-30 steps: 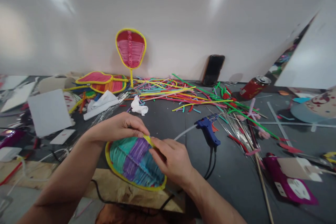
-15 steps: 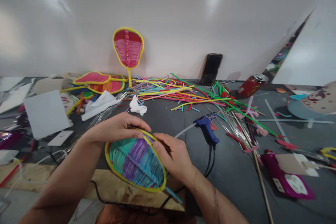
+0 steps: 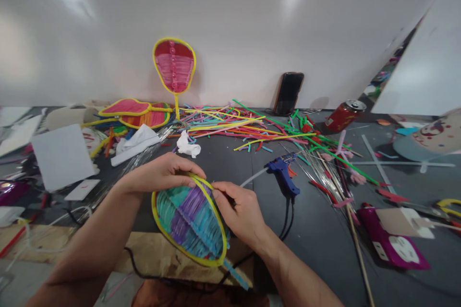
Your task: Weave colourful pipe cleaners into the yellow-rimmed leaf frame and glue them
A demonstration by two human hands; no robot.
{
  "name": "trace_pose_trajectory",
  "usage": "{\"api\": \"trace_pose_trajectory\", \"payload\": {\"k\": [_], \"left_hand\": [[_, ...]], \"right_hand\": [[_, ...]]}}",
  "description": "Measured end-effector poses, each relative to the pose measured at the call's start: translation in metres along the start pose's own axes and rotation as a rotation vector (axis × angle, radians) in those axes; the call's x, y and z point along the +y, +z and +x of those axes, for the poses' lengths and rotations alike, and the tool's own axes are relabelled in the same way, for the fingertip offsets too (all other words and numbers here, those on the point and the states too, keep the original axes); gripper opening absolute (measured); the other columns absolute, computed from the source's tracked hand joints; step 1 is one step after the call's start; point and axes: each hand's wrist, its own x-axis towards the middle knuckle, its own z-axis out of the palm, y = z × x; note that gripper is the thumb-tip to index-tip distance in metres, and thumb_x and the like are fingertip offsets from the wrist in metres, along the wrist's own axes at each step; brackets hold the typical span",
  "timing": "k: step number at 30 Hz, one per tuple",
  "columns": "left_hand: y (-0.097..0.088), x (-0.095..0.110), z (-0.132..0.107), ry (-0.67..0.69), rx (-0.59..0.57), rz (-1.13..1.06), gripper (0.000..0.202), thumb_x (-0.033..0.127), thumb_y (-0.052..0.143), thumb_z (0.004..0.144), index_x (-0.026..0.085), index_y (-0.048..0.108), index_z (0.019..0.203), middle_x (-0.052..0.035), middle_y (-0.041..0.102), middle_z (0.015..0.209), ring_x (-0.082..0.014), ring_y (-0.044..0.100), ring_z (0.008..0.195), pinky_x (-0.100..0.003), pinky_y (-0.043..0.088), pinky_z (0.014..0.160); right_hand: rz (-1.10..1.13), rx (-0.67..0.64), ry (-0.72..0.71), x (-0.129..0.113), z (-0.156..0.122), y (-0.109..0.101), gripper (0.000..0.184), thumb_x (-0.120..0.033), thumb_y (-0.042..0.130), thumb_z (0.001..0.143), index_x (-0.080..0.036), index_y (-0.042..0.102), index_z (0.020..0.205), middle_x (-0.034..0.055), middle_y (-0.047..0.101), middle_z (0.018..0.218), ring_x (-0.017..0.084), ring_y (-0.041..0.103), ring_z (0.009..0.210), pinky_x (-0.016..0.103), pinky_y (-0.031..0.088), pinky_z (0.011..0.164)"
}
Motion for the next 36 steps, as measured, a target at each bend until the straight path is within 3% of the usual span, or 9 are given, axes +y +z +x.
{"api": "trace_pose_trajectory", "payload": {"k": [9,16,19,22,24,28,36], "left_hand": [[0.002,-0.005,0.005,0.010,-0.025,-0.030,0.030,0.032,0.058,0.088,0.014,0.067,0.110,-0.0054,0.072,0.101,-0.0163,0.066,0.090,-0.019,0.047,0.079],[0.004,-0.006,0.010,-0.034,-0.028,-0.108,0.027,0.033,0.057,0.087,0.013,0.068,0.101,-0.0058,0.071,0.092,-0.0153,0.063,0.082,-0.020,0.047,0.073],[0.004,-0.008,0.009,-0.050,-0.017,-0.176,0.025,0.034,0.061,0.084,0.012,0.068,0.094,-0.0048,0.070,0.086,-0.0138,0.061,0.076,-0.019,0.045,0.069],[0.004,-0.009,0.008,-0.072,-0.017,-0.235,0.026,0.036,0.062,0.083,0.012,0.067,0.092,-0.0045,0.068,0.084,-0.0132,0.059,0.075,-0.019,0.044,0.068],[0.004,-0.009,0.008,-0.092,-0.013,-0.257,0.027,0.037,0.063,0.082,0.012,0.066,0.091,-0.0041,0.067,0.082,-0.0130,0.058,0.074,-0.019,0.044,0.068],[0.004,-0.012,0.010,-0.112,-0.013,-0.263,0.027,0.037,0.064,0.082,0.012,0.065,0.091,-0.0030,0.065,0.082,-0.0124,0.057,0.074,-0.019,0.043,0.068],[0.005,-0.020,0.012,-0.132,0.013,-0.252,0.028,0.033,0.063,0.082,0.013,0.067,0.101,-0.0055,0.069,0.092,-0.0145,0.061,0.082,-0.021,0.046,0.075]], "right_hand": [[0.331,-0.234,0.314,0.001,0.008,-0.021,0.036,-0.040,0.054,0.088,-0.016,0.061,0.114,0.0016,0.068,0.070,0.008,0.056,0.051,0.019,0.047,0.050],[0.553,-0.341,0.361,0.005,0.012,-0.029,0.049,-0.053,0.048,0.089,-0.016,0.055,0.119,0.0050,0.070,0.079,0.010,0.060,0.056,0.021,0.049,0.052],[0.293,-0.224,0.291,0.010,0.016,-0.041,0.047,-0.051,0.041,0.092,-0.016,0.057,0.119,0.0068,0.071,0.082,0.014,0.065,0.063,0.026,0.052,0.058],[-0.289,0.101,0.159,0.025,0.021,-0.062,0.038,-0.041,0.044,0.092,-0.017,0.062,0.114,0.0093,0.072,0.091,0.021,0.067,0.080,0.035,0.052,0.075],[-0.623,0.229,0.143,0.039,0.023,-0.077,0.037,-0.035,0.049,0.088,-0.014,0.061,0.116,0.0128,0.070,0.099,0.027,0.064,0.093,0.041,0.047,0.086],[-0.945,0.163,0.334,0.063,0.023,-0.091,0.054,-0.034,0.063,0.080,-0.009,0.052,0.127,0.0172,0.066,0.110,0.033,0.060,0.101,0.044,0.044,0.089],[-1.108,0.148,0.472,0.076,0.023,-0.092,0.061,-0.035,0.066,0.078,-0.008,0.045,0.129,0.0226,0.059,0.113,0.036,0.057,0.103,0.041,0.041,0.086]]}}
